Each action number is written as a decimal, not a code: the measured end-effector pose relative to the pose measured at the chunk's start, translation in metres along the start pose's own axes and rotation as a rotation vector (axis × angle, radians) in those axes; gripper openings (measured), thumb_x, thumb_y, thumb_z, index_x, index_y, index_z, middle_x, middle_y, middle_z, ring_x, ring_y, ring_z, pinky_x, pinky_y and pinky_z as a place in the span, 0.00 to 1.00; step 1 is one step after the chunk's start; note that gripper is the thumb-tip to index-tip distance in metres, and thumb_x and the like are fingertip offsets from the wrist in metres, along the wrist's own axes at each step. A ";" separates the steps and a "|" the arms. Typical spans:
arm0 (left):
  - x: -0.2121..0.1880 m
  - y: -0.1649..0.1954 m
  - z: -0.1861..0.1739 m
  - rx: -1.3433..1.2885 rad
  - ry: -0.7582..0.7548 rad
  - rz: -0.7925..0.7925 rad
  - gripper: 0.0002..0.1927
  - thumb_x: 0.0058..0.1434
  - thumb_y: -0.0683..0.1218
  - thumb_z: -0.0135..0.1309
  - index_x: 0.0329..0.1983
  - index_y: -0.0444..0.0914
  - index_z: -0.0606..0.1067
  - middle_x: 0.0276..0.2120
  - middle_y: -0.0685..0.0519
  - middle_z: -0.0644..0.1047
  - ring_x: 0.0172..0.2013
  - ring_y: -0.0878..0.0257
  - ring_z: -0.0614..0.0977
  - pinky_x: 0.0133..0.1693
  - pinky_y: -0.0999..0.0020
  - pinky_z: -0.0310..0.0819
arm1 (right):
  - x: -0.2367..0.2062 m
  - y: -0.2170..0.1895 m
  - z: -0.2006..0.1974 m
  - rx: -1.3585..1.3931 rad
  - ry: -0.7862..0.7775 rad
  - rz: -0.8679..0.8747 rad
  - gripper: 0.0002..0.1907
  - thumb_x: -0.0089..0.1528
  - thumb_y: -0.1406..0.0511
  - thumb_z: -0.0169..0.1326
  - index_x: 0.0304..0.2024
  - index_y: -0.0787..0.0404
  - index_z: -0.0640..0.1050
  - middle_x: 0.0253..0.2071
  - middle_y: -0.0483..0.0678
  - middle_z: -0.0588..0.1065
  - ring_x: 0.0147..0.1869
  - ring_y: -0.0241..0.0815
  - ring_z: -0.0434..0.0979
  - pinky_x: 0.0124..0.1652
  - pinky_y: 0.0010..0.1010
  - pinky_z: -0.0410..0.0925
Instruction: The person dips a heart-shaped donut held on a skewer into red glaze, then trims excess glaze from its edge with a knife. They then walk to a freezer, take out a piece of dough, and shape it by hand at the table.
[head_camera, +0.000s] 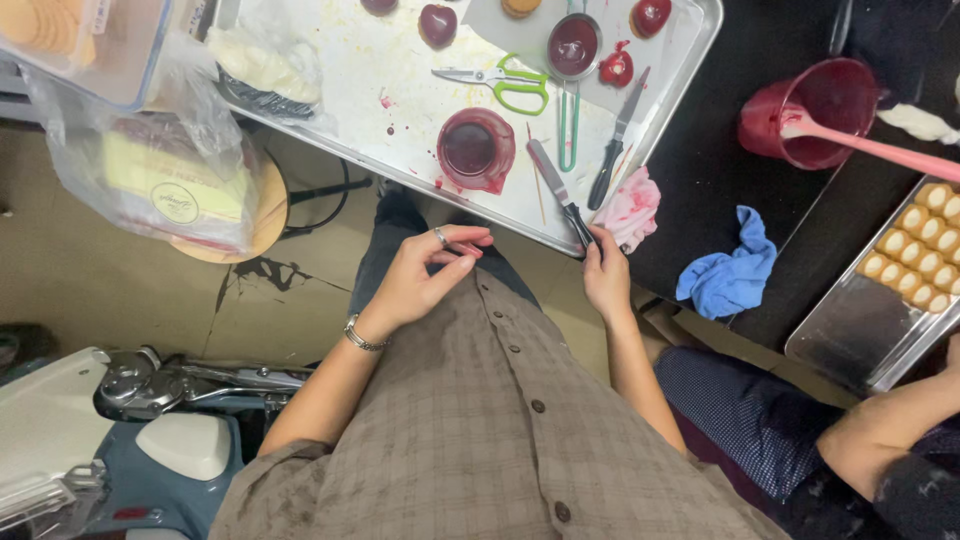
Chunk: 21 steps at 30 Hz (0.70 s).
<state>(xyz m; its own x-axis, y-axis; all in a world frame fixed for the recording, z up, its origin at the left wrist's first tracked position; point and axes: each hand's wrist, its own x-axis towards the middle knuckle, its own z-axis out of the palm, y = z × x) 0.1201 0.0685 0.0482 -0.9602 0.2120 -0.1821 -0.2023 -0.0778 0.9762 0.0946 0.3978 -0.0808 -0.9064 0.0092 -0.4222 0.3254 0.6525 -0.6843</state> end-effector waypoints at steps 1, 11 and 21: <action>0.000 -0.001 0.003 0.004 0.005 -0.005 0.20 0.66 0.41 0.52 0.61 0.34 0.73 0.53 0.48 0.80 0.50 0.63 0.82 0.50 0.69 0.79 | 0.001 -0.001 -0.002 -0.026 0.019 -0.057 0.15 0.68 0.68 0.47 0.57 0.60 0.75 0.34 0.54 0.78 0.38 0.49 0.79 0.41 0.36 0.70; -0.025 -0.006 -0.011 0.114 0.065 0.070 0.19 0.65 0.42 0.54 0.59 0.35 0.75 0.52 0.49 0.81 0.49 0.62 0.83 0.50 0.68 0.79 | 0.003 -0.021 -0.001 -0.400 0.144 -0.147 0.24 0.62 0.59 0.58 0.58 0.61 0.74 0.50 0.58 0.76 0.52 0.58 0.78 0.51 0.45 0.70; -0.144 -0.045 -0.089 0.068 0.345 0.103 0.18 0.67 0.40 0.52 0.59 0.33 0.75 0.52 0.48 0.81 0.50 0.63 0.83 0.52 0.69 0.79 | -0.026 -0.089 0.021 -0.672 0.145 -0.092 0.18 0.59 0.57 0.62 0.45 0.62 0.79 0.43 0.58 0.78 0.49 0.59 0.79 0.49 0.46 0.71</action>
<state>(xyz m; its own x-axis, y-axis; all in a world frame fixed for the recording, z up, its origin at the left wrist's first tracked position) 0.2502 -0.0449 0.0196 -0.9857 -0.1357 -0.1004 -0.0994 -0.0140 0.9949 0.0951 0.3233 -0.0213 -0.9645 0.0020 -0.2642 0.0507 0.9828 -0.1776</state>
